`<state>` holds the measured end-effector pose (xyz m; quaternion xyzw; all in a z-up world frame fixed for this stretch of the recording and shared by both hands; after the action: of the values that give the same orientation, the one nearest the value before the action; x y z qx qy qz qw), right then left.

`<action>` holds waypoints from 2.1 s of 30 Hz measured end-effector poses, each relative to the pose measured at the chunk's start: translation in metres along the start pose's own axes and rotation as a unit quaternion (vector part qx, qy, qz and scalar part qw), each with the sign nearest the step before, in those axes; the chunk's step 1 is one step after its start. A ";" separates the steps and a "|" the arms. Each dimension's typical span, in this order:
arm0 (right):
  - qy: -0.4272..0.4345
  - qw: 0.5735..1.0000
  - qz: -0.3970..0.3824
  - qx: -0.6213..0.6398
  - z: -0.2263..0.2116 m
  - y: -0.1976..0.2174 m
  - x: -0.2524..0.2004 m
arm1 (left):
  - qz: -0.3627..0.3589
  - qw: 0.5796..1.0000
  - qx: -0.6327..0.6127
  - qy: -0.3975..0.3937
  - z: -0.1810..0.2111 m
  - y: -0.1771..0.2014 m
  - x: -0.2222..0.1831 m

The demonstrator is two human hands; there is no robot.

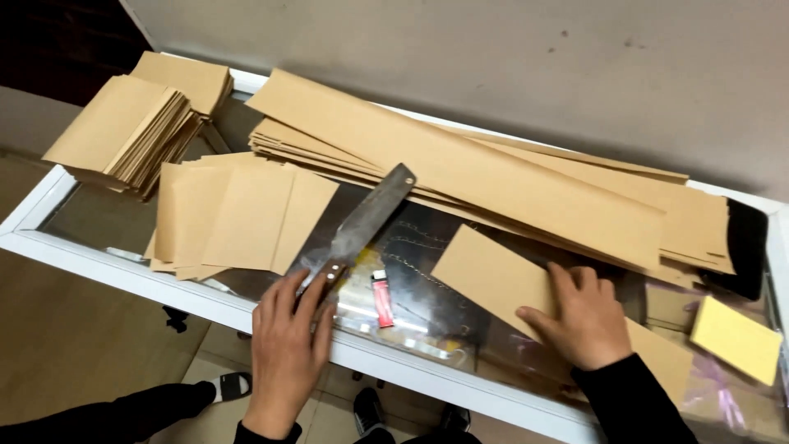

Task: Folding long strips of brown paper and cutting them into smaller rectangular sheets using a large knife.

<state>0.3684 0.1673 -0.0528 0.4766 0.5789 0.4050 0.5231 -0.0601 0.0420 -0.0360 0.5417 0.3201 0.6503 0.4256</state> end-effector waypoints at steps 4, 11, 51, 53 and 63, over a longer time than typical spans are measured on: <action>0.020 0.999 -0.033 -0.030 0.001 0.005 0.011 | 0.004 0.998 -0.064 -0.002 0.061 -0.009 0.000; 0.082 0.996 -0.035 -0.008 0.006 0.001 0.017 | -0.110 0.993 0.037 -0.002 0.117 -0.055 -0.010; -0.127 0.781 -0.212 0.573 0.048 -0.013 -0.005 | 0.059 0.935 -0.298 0.184 0.110 -0.026 0.052; -0.130 0.772 -0.209 0.586 0.047 -0.020 -0.006 | 0.025 0.954 -0.292 0.059 0.142 -0.019 0.055; -0.157 0.740 -0.260 0.600 0.041 -0.037 -0.003 | -0.119 0.963 -0.096 -0.222 0.231 -0.069 0.010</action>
<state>0.4043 0.1552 -0.0930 0.5800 0.7130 -0.2582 0.2974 0.1790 0.0703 -0.0441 0.5869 0.2154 0.4859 0.6108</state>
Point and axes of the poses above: each hand's wrist, its own x-axis towards the middle knuckle, its own y-axis out of the back of the hand, z = x × y, the point moved 5 cm from there along x, towards the middle knuckle, and after that the axes turned 7 degrees about x, right-handed, at the moved point
